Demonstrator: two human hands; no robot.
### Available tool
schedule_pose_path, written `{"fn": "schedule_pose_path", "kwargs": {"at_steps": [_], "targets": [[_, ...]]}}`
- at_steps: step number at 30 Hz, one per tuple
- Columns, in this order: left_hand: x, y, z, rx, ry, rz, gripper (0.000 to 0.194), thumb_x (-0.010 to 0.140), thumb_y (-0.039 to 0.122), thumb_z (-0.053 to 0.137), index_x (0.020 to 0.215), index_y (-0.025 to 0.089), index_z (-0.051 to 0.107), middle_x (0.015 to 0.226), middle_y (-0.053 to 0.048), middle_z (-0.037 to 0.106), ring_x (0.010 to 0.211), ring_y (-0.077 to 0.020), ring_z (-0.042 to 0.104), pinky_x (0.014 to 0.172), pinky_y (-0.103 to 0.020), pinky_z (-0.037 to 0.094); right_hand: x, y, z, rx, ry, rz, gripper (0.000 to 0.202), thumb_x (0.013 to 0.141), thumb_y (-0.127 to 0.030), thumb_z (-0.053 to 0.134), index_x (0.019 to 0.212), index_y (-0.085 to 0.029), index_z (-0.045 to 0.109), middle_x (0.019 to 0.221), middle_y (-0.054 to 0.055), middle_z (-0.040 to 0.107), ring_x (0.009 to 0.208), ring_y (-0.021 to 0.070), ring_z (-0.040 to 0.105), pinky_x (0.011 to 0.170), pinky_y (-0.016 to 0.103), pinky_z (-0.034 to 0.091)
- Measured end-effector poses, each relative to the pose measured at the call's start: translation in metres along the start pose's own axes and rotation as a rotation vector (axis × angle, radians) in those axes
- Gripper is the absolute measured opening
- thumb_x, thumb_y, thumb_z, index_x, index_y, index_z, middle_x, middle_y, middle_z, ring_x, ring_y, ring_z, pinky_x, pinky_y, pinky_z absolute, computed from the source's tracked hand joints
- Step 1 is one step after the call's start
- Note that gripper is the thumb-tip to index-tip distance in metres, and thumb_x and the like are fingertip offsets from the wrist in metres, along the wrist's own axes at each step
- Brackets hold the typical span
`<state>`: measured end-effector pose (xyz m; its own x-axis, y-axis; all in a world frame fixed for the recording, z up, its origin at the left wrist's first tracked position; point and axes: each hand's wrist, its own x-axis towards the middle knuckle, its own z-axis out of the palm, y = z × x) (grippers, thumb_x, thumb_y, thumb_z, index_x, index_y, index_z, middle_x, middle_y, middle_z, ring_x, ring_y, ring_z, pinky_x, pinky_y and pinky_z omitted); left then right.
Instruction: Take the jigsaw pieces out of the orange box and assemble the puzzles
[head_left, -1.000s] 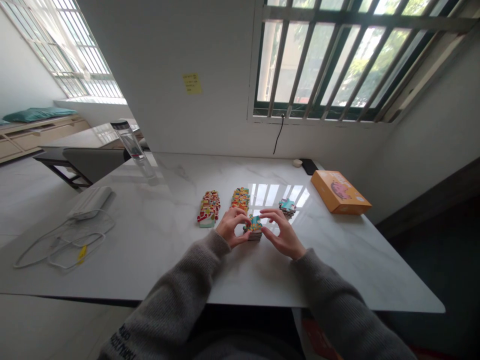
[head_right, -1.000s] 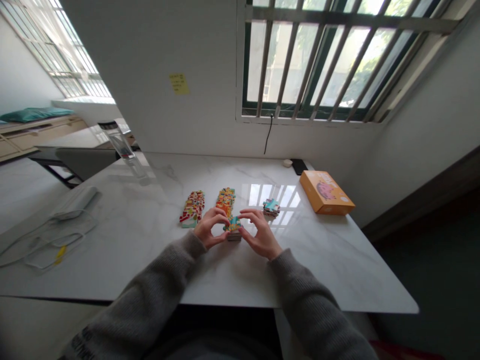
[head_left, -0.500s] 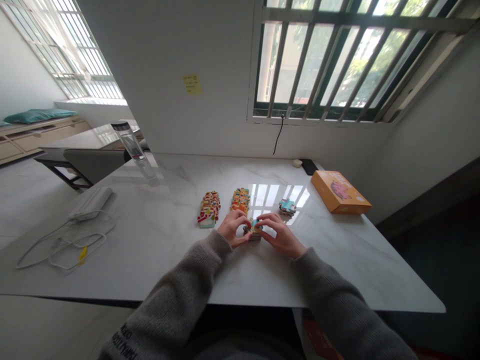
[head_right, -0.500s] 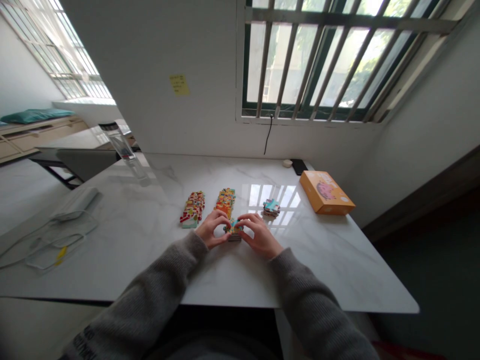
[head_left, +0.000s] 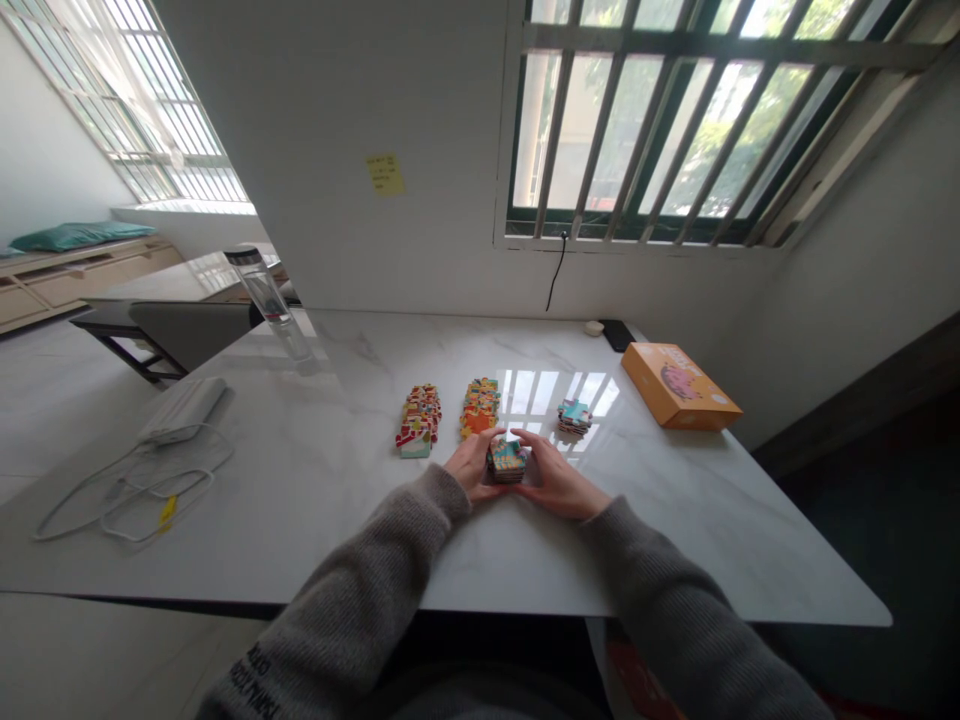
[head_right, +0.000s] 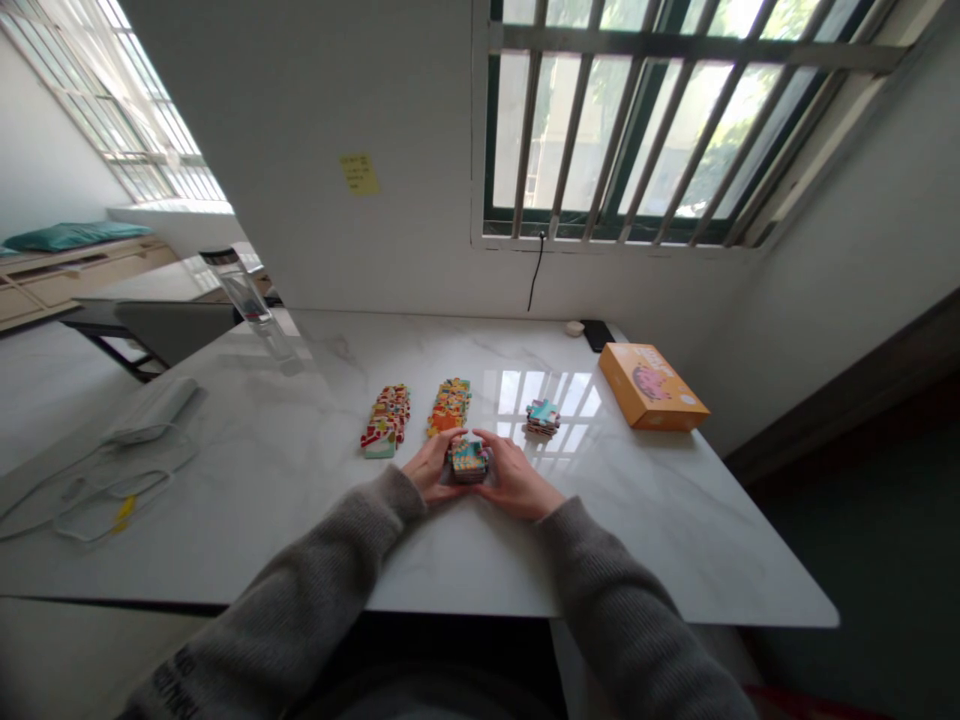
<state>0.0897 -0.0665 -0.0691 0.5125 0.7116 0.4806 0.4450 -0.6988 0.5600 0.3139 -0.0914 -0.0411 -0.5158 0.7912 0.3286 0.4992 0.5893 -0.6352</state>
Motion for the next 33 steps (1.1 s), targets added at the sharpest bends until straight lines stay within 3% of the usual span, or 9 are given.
{"fn": "schedule_pose_path", "kwargs": {"at_steps": [3, 21, 27, 33], "targets": [[0.001, -0.001, 0.001, 0.080, -0.020, -0.016, 0.092, 0.065, 0.032, 0.083, 0.143, 0.018, 0.037, 0.111, -0.011, 0.063, 0.099, -0.0292, 0.060, 0.091, -0.047, 0.051, -0.001, 0.003, -0.001, -0.064, -0.046, 0.013, 0.090, 0.076, -0.022, 0.074, 0.153, -0.026, 0.027, 0.131, 0.013, 0.056, 0.118, 0.0300, 0.054, 0.104, 0.050, 0.043], [-0.025, -0.002, -0.006, 0.251, -0.064, 0.117, 0.086, 0.064, 0.031, 0.077, 0.140, 0.014, 0.040, 0.119, -0.015, 0.064, 0.099, -0.0311, 0.061, 0.088, -0.045, 0.053, -0.007, -0.016, 0.016, -0.119, -0.107, -0.074, 0.103, 0.081, -0.019, 0.071, 0.159, -0.030, 0.005, 0.133, 0.013, 0.057, 0.116, 0.0302, 0.053, 0.101, 0.050, 0.045], [-0.036, -0.001, -0.028, 0.232, -0.129, 0.075, 0.084, 0.064, 0.028, 0.077, 0.140, 0.019, 0.042, 0.121, -0.012, 0.062, 0.102, -0.0285, 0.061, 0.090, -0.041, 0.052, -0.007, -0.026, 0.005, -0.032, -0.128, -0.042, 0.120, 0.070, -0.029, 0.085, 0.159, -0.030, 0.005, 0.138, 0.014, 0.052, 0.124, 0.0323, 0.050, 0.108, 0.054, 0.040], [-0.051, 0.005, -0.047, 0.217, -0.132, 0.024, 0.085, 0.066, 0.026, 0.078, 0.143, 0.021, 0.041, 0.112, -0.010, 0.063, 0.101, -0.0278, 0.060, 0.092, -0.041, 0.052, -0.009, -0.025, -0.002, 0.023, -0.136, -0.039, 0.115, 0.075, -0.040, 0.081, 0.159, -0.030, 0.003, 0.137, 0.015, 0.051, 0.124, 0.0317, 0.050, 0.110, 0.055, 0.038]]}}
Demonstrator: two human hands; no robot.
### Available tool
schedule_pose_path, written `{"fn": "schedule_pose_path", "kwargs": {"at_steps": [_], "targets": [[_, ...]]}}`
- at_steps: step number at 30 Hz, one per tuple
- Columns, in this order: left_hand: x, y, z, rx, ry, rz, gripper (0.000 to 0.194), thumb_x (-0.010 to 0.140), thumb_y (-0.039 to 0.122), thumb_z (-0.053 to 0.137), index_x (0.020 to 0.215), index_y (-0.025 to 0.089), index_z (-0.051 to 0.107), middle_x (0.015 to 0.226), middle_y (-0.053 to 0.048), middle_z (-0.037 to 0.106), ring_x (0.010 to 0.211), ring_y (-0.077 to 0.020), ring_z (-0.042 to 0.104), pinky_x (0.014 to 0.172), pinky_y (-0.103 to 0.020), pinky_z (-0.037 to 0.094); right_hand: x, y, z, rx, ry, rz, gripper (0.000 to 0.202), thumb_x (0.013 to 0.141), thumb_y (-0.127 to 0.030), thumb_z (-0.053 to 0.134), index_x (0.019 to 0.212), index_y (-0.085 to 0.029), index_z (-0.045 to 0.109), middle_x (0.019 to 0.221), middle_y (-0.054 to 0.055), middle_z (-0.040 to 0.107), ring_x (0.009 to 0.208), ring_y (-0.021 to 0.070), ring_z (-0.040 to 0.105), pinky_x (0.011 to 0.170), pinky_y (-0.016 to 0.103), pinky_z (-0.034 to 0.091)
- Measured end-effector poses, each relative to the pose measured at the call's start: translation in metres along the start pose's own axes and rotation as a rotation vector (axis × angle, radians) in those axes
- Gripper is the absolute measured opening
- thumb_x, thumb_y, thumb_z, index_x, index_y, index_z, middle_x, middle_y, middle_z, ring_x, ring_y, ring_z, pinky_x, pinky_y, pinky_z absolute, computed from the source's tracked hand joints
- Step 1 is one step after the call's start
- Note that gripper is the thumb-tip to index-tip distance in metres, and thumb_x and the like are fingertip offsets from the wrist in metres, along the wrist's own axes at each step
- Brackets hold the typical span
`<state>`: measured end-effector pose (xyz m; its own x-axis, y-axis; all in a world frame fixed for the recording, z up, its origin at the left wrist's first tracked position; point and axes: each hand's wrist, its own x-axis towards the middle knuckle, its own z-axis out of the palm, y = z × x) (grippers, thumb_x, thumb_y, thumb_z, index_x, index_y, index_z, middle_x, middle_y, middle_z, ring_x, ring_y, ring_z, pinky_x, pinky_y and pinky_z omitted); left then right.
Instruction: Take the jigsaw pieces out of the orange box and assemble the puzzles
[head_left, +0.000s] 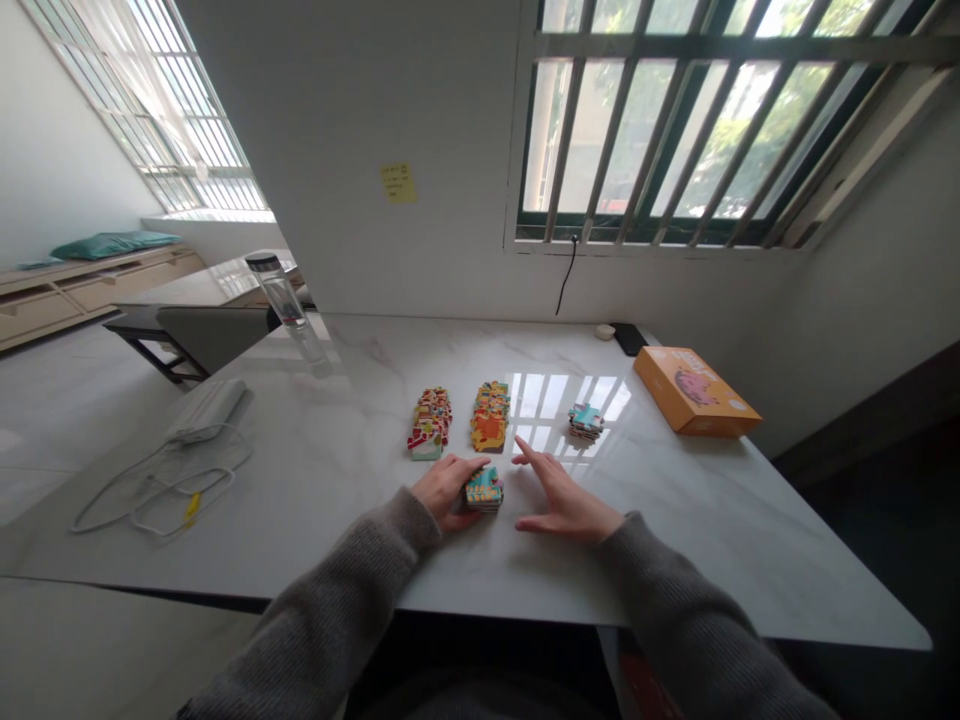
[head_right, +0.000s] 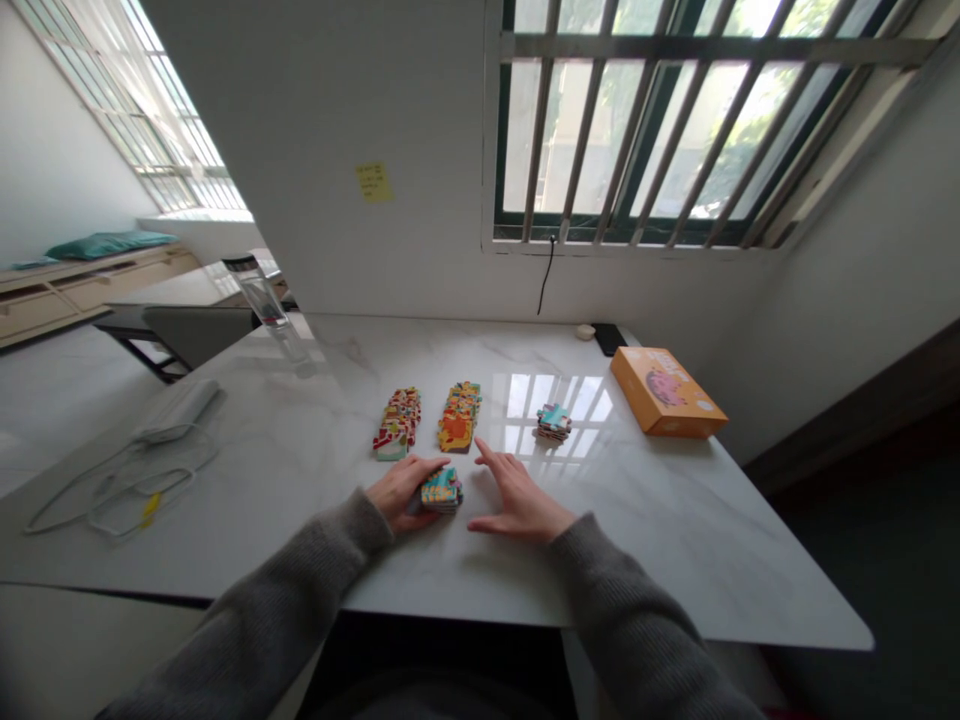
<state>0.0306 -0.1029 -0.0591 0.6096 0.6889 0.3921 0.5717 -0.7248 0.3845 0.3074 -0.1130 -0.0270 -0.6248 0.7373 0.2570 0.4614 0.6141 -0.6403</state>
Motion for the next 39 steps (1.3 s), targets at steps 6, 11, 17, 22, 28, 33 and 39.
{"fn": "schedule_pose_path", "kwargs": {"at_steps": [6, 11, 17, 22, 28, 33, 39], "targets": [[-0.006, 0.005, -0.012, -0.116, -0.032, -0.062, 0.112, 0.061, 0.034, 0.087, 0.154, 0.024, 0.024, 0.121, -0.012, 0.060, 0.109, -0.0302, 0.058, 0.099, -0.047, 0.049, 0.002, 0.009, 0.002, 0.091, 0.132, 0.066, 0.078, 0.093, -0.035, 0.059, 0.157, -0.027, 0.016, 0.122, 0.011, 0.059, 0.110, 0.0238, 0.058, 0.099, 0.046, 0.048], [0.006, -0.003, -0.033, -0.331, 0.127, -0.130, 0.075, 0.085, 0.041, 0.068, 0.148, 0.023, 0.032, 0.114, -0.010, 0.064, 0.101, -0.0228, 0.063, 0.086, -0.039, 0.053, 0.019, 0.020, 0.011, 0.046, 0.213, 0.130, 0.046, 0.092, -0.024, 0.054, 0.138, -0.023, 0.049, 0.094, 0.005, 0.065, 0.081, 0.0180, 0.060, 0.080, 0.035, 0.052], [0.055, -0.016, -0.040, -0.494, 0.251, -0.233, 0.038, 0.091, 0.036, 0.058, 0.122, 0.015, 0.057, 0.093, -0.007, 0.069, 0.081, -0.0157, 0.066, 0.069, -0.027, 0.053, 0.058, 0.022, 0.024, -0.225, 0.238, 0.220, 0.049, 0.088, -0.025, 0.063, 0.136, -0.022, 0.050, 0.092, 0.004, 0.067, 0.081, 0.0196, 0.061, 0.075, 0.032, 0.048], [0.067, -0.015, -0.028, -0.450, 0.349, -0.259, 0.027, 0.090, 0.032, 0.058, 0.110, 0.015, 0.065, 0.082, -0.004, 0.067, 0.069, -0.0124, 0.061, 0.061, -0.022, 0.048, 0.076, 0.018, 0.024, -0.416, 0.206, 0.320, 0.049, 0.090, -0.035, 0.064, 0.135, -0.024, 0.049, 0.111, 0.008, 0.068, 0.093, 0.0220, 0.064, 0.072, 0.029, 0.048], [0.040, -0.021, -0.036, -0.290, 0.436, -0.264, 0.022, 0.089, 0.027, 0.056, 0.105, 0.016, 0.066, 0.076, -0.002, 0.066, 0.061, -0.0115, 0.055, 0.060, -0.023, 0.047, 0.073, 0.017, 0.024, -0.468, 0.182, 0.309, 0.051, 0.091, -0.038, 0.063, 0.138, -0.025, 0.047, 0.121, 0.009, 0.065, 0.101, 0.0222, 0.064, 0.074, 0.028, 0.048], [-0.005, -0.058, -0.042, 0.035, 0.309, -0.239, 0.025, 0.080, 0.022, 0.061, 0.104, 0.018, 0.067, 0.088, -0.005, 0.062, 0.079, -0.0190, 0.059, 0.077, -0.033, 0.052, 0.070, 0.018, 0.025, -0.483, 0.192, 0.298, 0.053, 0.093, -0.037, 0.061, 0.141, -0.024, 0.043, 0.120, 0.009, 0.065, 0.103, 0.0224, 0.063, 0.073, 0.028, 0.048], [-0.031, -0.076, -0.035, 0.241, 0.235, -0.280, 0.044, 0.075, 0.022, 0.068, 0.119, 0.019, 0.062, 0.099, -0.007, 0.054, 0.093, -0.0251, 0.055, 0.089, -0.040, 0.051, 0.069, 0.019, 0.026, -0.486, 0.187, 0.286, 0.055, 0.092, -0.033, 0.061, 0.142, -0.025, 0.042, 0.121, 0.008, 0.064, 0.105, 0.0227, 0.062, 0.074, 0.029, 0.048]]}}
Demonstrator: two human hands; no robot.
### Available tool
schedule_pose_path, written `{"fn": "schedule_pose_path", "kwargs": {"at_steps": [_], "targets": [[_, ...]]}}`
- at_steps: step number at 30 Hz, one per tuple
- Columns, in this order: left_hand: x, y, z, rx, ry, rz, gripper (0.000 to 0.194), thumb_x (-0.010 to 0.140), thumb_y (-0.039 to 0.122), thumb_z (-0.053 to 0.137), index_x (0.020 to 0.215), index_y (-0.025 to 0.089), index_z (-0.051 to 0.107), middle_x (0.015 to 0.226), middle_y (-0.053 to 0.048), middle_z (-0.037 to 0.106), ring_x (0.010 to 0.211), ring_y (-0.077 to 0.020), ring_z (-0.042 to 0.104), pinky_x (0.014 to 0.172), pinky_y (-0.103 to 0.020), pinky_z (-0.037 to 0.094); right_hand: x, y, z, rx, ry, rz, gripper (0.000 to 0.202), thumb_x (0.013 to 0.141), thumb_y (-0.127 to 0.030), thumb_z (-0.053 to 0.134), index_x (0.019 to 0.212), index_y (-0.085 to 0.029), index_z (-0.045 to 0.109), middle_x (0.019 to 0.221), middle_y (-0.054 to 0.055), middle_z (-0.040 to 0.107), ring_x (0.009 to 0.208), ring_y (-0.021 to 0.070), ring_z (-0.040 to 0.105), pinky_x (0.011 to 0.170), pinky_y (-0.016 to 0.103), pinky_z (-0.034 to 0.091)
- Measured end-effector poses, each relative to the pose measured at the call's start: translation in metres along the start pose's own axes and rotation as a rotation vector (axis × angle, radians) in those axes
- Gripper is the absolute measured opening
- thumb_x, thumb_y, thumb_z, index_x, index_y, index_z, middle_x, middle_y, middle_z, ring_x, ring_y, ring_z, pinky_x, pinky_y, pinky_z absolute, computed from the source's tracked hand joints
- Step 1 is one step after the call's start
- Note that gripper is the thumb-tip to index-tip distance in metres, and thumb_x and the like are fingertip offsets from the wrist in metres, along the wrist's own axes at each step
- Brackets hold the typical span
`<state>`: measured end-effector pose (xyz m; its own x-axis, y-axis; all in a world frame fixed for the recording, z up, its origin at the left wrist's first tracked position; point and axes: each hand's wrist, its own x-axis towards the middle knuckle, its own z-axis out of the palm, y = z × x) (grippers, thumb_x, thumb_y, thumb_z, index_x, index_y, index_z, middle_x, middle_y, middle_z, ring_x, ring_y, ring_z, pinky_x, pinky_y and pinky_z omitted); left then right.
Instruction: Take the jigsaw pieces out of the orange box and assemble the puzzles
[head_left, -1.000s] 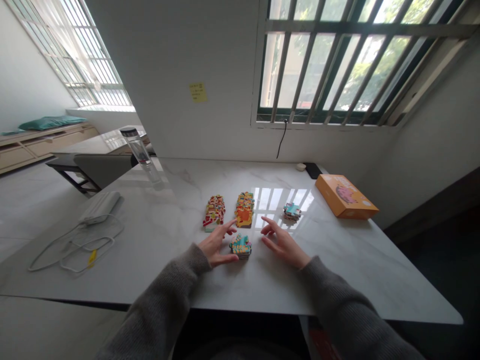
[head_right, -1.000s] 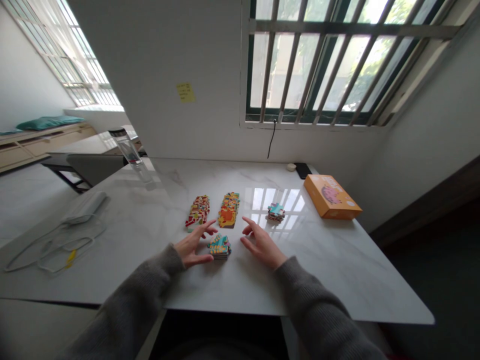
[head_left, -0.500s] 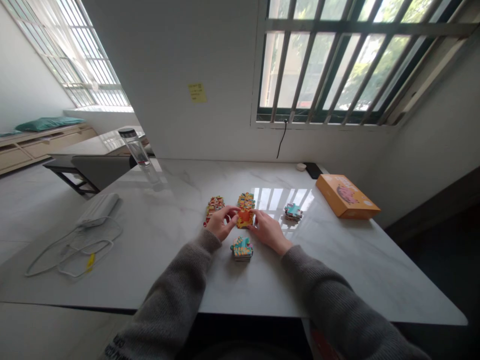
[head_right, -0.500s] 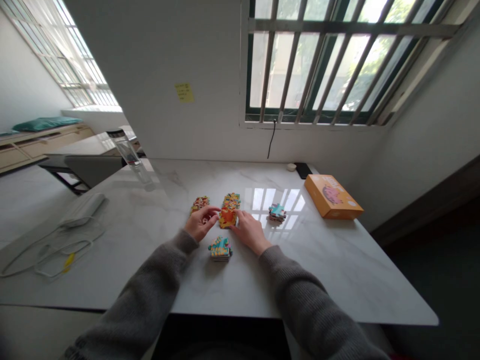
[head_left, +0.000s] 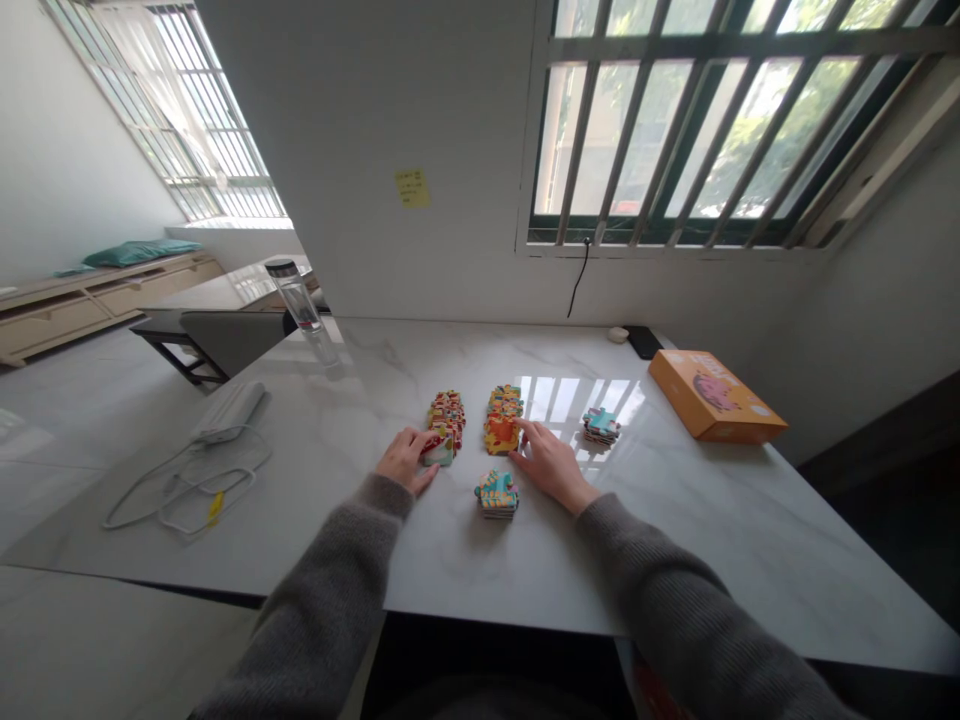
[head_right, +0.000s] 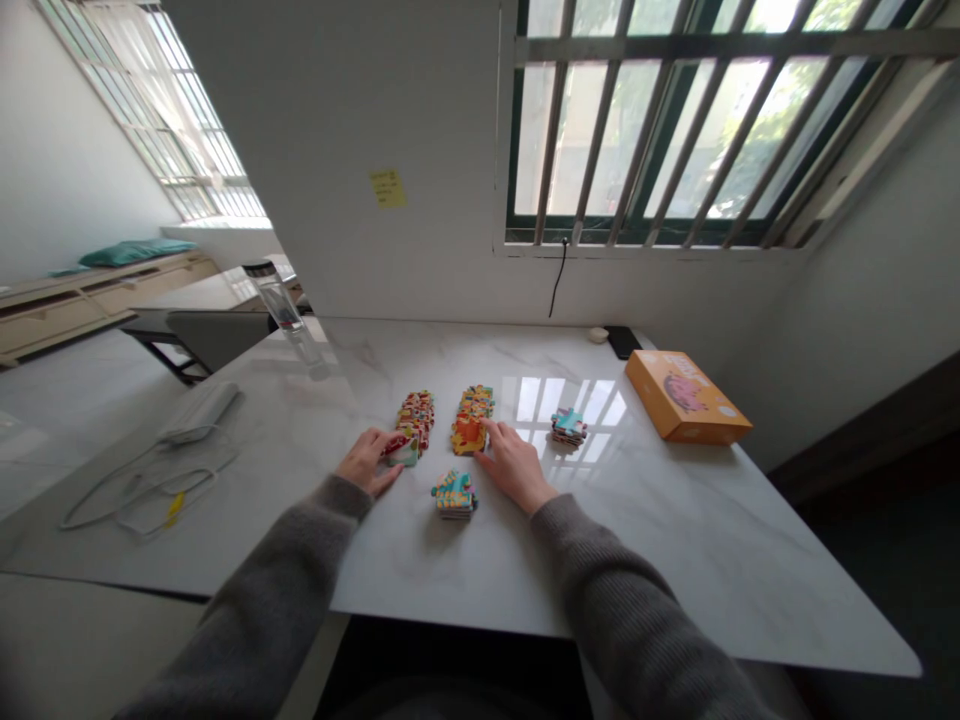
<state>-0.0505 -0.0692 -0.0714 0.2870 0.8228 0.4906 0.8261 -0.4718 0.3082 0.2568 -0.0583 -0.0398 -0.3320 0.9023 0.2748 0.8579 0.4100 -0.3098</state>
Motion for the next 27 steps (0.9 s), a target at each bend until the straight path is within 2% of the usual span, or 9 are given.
{"fn": "schedule_pose_path", "kwargs": {"at_steps": [5, 10, 14, 16, 19, 22, 24, 27], "targets": [[0.001, 0.000, 0.002, 0.052, 0.005, -0.027, 0.037, 0.075, 0.024, 0.071, 0.111, 0.020, 0.064, 0.103, -0.008, 0.049, 0.095, -0.0253, 0.053, 0.090, -0.041, 0.051, -0.002, 0.001, 0.000, 0.000, 0.002, -0.006, 0.057, 0.091, -0.031, 0.061, 0.144, -0.024, 0.040, 0.119, 0.008, 0.063, 0.103, 0.0227, 0.062, 0.073, 0.028, 0.048], [-0.001, -0.005, 0.002, -0.002, -0.010, -0.070, 0.031, 0.077, 0.026, 0.071, 0.106, 0.020, 0.062, 0.103, -0.007, 0.051, 0.090, -0.0228, 0.057, 0.084, -0.038, 0.053, -0.003, 0.002, 0.001, 0.022, 0.005, -0.004, 0.060, 0.091, -0.030, 0.061, 0.146, -0.024, 0.038, 0.119, 0.008, 0.062, 0.100, 0.0221, 0.063, 0.073, 0.029, 0.049], [-0.003, 0.004, -0.002, -0.036, 0.026, -0.017, 0.014, 0.084, 0.020, 0.060, 0.098, 0.019, 0.061, 0.095, -0.007, 0.057, 0.085, -0.0220, 0.058, 0.080, -0.036, 0.052, -0.004, 0.004, 0.001, 0.056, 0.043, -0.021, 0.058, 0.093, -0.030, 0.058, 0.146, -0.024, 0.036, 0.116, 0.008, 0.062, 0.097, 0.0222, 0.063, 0.071, 0.029, 0.050], [-0.003, 0.011, -0.006, -0.086, 0.047, 0.002, 0.011, 0.087, 0.017, 0.053, 0.093, 0.019, 0.062, 0.090, -0.006, 0.059, 0.082, -0.0215, 0.058, 0.080, -0.036, 0.051, -0.005, 0.005, -0.001, 0.098, 0.073, -0.036, 0.056, 0.094, -0.030, 0.055, 0.146, -0.023, 0.036, 0.114, 0.009, 0.062, 0.095, 0.0224, 0.062, 0.071, 0.031, 0.050], [0.001, 0.023, -0.014, -0.303, 0.108, -0.067, 0.013, 0.090, 0.019, 0.050, 0.095, 0.019, 0.062, 0.089, -0.006, 0.062, 0.081, -0.0197, 0.060, 0.078, -0.034, 0.052, -0.006, 0.006, -0.004, 0.186, 0.143, -0.058, 0.051, 0.094, -0.027, 0.052, 0.143, -0.020, 0.040, 0.109, 0.009, 0.061, 0.091, 0.0223, 0.061, 0.074, 0.033, 0.051], [0.012, 0.040, -0.021, -0.670, 0.144, -0.194, 0.019, 0.090, 0.029, 0.057, 0.106, 0.019, 0.058, 0.090, -0.005, 0.065, 0.080, -0.0175, 0.065, 0.073, -0.030, 0.055, -0.008, 0.001, -0.009, 0.341, 0.224, -0.132, 0.039, 0.095, -0.023, 0.048, 0.134, -0.019, 0.049, 0.099, 0.007, 0.061, 0.084, 0.0204, 0.058, 0.077, 0.034, 0.050], [0.022, 0.056, -0.023, -0.876, 0.133, -0.243, 0.025, 0.087, 0.035, 0.064, 0.105, 0.018, 0.057, 0.089, -0.004, 0.067, 0.081, -0.0170, 0.067, 0.071, -0.028, 0.056, -0.010, -0.006, -0.013, 0.479, 0.264, -0.155, 0.032, 0.097, -0.023, 0.046, 0.127, -0.019, 0.055, 0.093, 0.006, 0.061, 0.080, 0.0187, 0.057, 0.076, 0.033, 0.049], [0.035, 0.085, -0.020, -1.001, 0.079, -0.259, 0.028, 0.083, 0.037, 0.070, 0.099, 0.017, 0.059, 0.087, -0.004, 0.068, 0.079, -0.0158, 0.068, 0.073, -0.028, 0.057, -0.016, -0.021, -0.020, 0.691, 0.264, -0.119, 0.029, 0.099, -0.028, 0.044, 0.125, -0.020, 0.056, 0.086, 0.003, 0.062, 0.077, 0.0172, 0.057, 0.076, 0.033, 0.049]]}}
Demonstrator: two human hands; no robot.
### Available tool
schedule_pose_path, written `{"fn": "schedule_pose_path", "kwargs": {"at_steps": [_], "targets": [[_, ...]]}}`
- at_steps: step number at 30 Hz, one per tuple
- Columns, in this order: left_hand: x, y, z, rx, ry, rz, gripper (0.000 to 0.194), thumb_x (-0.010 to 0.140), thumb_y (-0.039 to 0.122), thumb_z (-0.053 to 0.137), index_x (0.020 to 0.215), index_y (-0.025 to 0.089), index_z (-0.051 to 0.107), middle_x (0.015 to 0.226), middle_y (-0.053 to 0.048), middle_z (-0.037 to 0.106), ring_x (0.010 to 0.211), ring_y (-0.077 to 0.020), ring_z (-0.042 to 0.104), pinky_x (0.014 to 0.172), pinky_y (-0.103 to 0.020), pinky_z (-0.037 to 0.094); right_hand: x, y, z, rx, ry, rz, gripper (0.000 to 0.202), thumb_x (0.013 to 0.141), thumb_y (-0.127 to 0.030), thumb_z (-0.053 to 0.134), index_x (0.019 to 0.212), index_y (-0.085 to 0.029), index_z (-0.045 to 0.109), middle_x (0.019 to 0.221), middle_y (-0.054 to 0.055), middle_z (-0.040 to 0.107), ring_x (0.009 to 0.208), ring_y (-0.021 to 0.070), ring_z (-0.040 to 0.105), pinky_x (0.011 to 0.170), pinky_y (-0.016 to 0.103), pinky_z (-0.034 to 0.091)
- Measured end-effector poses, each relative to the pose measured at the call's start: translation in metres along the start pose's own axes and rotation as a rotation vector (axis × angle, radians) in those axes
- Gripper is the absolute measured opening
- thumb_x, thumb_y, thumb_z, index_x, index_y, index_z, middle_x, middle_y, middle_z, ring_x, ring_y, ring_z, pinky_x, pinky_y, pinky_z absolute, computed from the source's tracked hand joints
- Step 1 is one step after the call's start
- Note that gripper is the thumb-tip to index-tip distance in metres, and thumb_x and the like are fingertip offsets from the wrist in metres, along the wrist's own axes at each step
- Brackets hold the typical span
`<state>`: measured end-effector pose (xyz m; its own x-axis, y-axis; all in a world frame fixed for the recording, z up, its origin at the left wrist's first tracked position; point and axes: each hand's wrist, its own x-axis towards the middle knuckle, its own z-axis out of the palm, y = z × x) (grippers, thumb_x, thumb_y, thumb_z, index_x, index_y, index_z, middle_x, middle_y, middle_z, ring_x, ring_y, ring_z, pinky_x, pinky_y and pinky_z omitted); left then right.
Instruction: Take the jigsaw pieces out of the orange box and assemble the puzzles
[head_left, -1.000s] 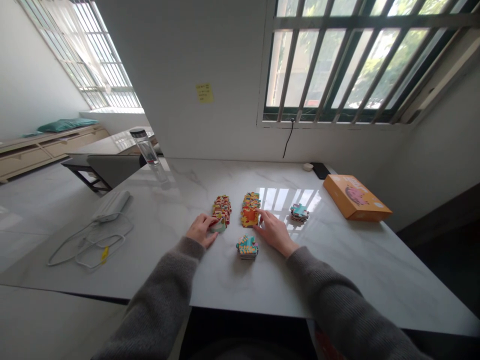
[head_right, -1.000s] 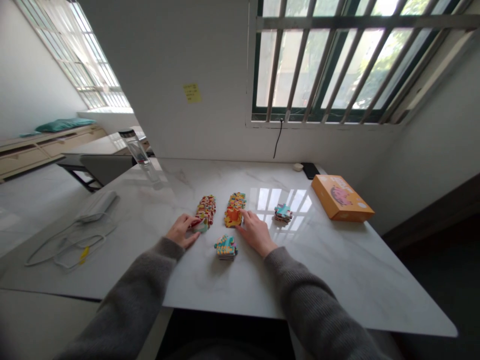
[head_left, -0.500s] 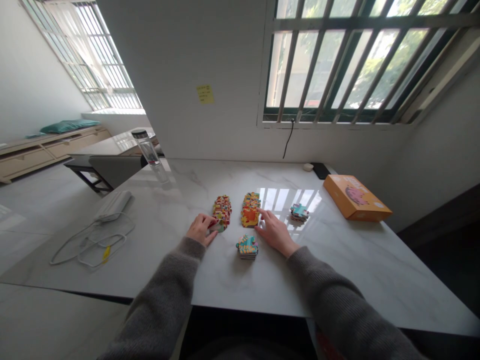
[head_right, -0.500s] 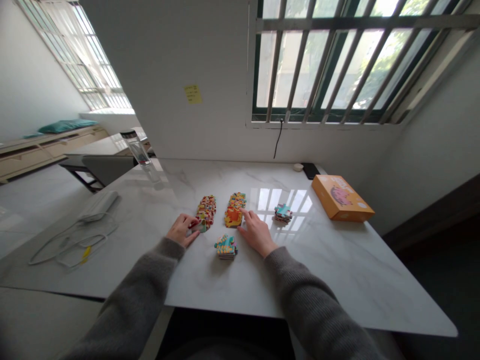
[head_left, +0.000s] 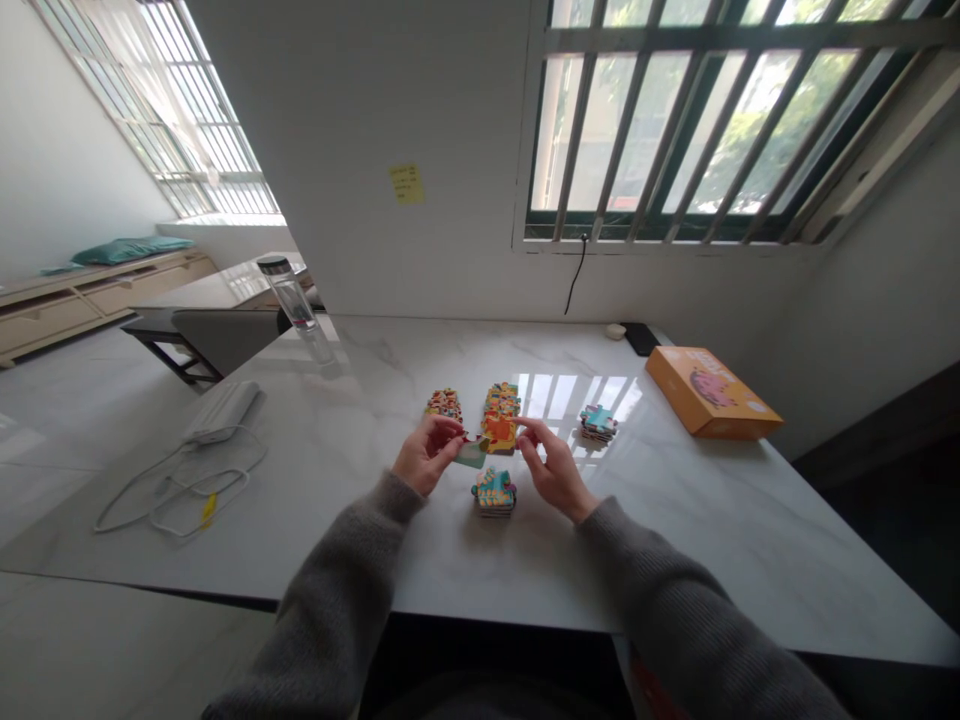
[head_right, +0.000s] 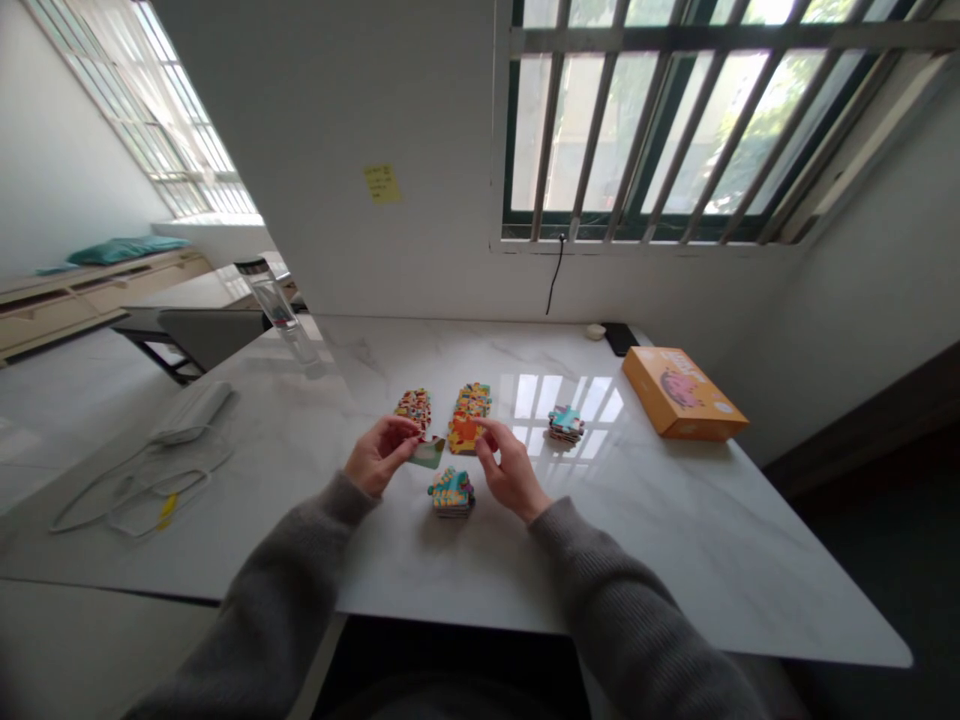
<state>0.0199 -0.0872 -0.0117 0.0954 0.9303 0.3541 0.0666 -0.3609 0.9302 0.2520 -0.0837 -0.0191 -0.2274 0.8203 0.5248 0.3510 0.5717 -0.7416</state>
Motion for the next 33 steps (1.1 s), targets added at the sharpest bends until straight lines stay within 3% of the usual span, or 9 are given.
{"fn": "schedule_pose_path", "kwargs": {"at_steps": [3, 6, 9, 11, 13, 16, 19, 24, 33], "targets": [[0.001, 0.006, 0.026, -0.025, -0.044, 0.004, 0.026, 0.084, 0.036, 0.069, 0.096, 0.016, 0.059, 0.085, -0.004, 0.068, 0.076, -0.0147, 0.067, 0.071, -0.027, 0.057, -0.003, -0.013, 0.002, 0.176, -0.022, 0.040, 0.032, 0.099, -0.033, 0.048, 0.128, -0.021, 0.053, 0.081, 0.001, 0.061, 0.075, 0.0165, 0.057, 0.076, 0.033, 0.049], [-0.003, 0.006, 0.038, 0.099, -0.055, 0.123, 0.019, 0.088, 0.034, 0.063, 0.095, 0.017, 0.059, 0.086, -0.004, 0.066, 0.076, -0.0146, 0.065, 0.070, -0.028, 0.056, -0.004, -0.016, 0.003, 0.276, -0.004, 0.097, 0.027, 0.095, -0.037, 0.057, 0.117, -0.021, 0.059, 0.081, 0.001, 0.061, 0.074, 0.0163, 0.057, 0.073, 0.032, 0.050], [-0.009, 0.008, 0.033, 0.376, -0.090, 0.357, 0.022, 0.087, 0.032, 0.065, 0.103, 0.018, 0.062, 0.102, -0.009, 0.063, 0.092, -0.0198, 0.063, 0.081, -0.035, 0.056, -0.004, -0.014, 0.004, 0.298, 0.011, 0.162, 0.022, 0.092, -0.041, 0.061, 0.099, -0.020, 0.064, 0.086, 0.004, 0.065, 0.077, 0.0170, 0.059, 0.073, 0.032, 0.051], [-0.014, 0.009, 0.026, 0.514, -0.143, 0.475, 0.036, 0.083, 0.032, 0.070, 0.115, 0.019, 0.061, 0.113, -0.011, 0.061, 0.105, -0.0246, 0.059, 0.092, -0.041, 0.052, -0.004, -0.012, 0.005, 0.300, 0.005, 0.195, 0.024, 0.090, -0.043, 0.064, 0.092, -0.020, 0.064, 0.085, 0.004, 0.066, 0.076, 0.0170, 0.059, 0.071, 0.031, 0.050], [-0.018, 0.009, 0.021, 0.595, -0.180, 0.534, 0.045, 0.080, 0.031, 0.072, 0.122, 0.020, 0.058, 0.116, -0.011, 0.061, 0.108, -0.0266, 0.057, 0.097, -0.044, 0.049, -0.005, -0.011, 0.006, 0.320, -0.008, 0.223, 0.025, 0.087, -0.044, 0.066, 0.087, -0.019, 0.064, 0.079, 0.003, 0.065, 0.071, 0.0161, 0.058, 0.066, 0.030, 0.049], [-0.024, 0.008, 0.017, 0.657, -0.195, 0.587, 0.043, 0.079, 0.025, 0.070, 0.120, 0.021, 0.059, 0.112, -0.009, 0.064, 0.102, -0.0253, 0.058, 0.093, -0.042, 0.049, -0.006, -0.011, 0.009, 0.333, -0.026, 0.241, 0.026, 0.086, -0.044, 0.068, 0.083, -0.019, 0.063, 0.074, 0.001, 0.063, 0.067, 0.0146, 0.056, 0.062, 0.028, 0.047], [-0.030, 0.006, 0.017, 0.635, -0.185, 0.580, 0.035, 0.079, 0.024, 0.069, 0.112, 0.021, 0.060, 0.110, -0.009, 0.066, 0.101, -0.0250, 0.059, 0.092, -0.042, 0.049, -0.007, -0.011, 0.009, 0.317, -0.039, 0.232, 0.025, 0.087, -0.044, 0.067, 0.084, -0.019, 0.063, 0.074, 0.001, 0.062, 0.067, 0.0144, 0.055, 0.063, 0.028, 0.047], [-0.040, 0.004, 0.016, 0.604, -0.191, 0.452, 0.017, 0.080, 0.026, 0.066, 0.095, 0.022, 0.061, 0.110, -0.009, 0.065, 0.104, -0.0264, 0.058, 0.093, -0.043, 0.048, -0.006, -0.012, 0.006, 0.309, -0.021, 0.212, 0.024, 0.091, -0.042, 0.060, 0.099, -0.020, 0.062, 0.087, 0.003, 0.064, 0.077, 0.0163, 0.059, 0.071, 0.031, 0.050], [-0.043, -0.005, 0.018, 0.633, -0.285, 0.378, 0.017, 0.081, 0.029, 0.063, 0.096, 0.021, 0.059, 0.109, -0.010, 0.063, 0.103, -0.0267, 0.057, 0.094, -0.043, 0.046, -0.005, -0.008, 0.001, 0.298, -0.026, 0.204, 0.022, 0.094, -0.038, 0.055, 0.106, -0.021, 0.060, 0.086, 0.003, 0.063, 0.082, 0.0178, 0.061, 0.078, 0.033, 0.051]]}}
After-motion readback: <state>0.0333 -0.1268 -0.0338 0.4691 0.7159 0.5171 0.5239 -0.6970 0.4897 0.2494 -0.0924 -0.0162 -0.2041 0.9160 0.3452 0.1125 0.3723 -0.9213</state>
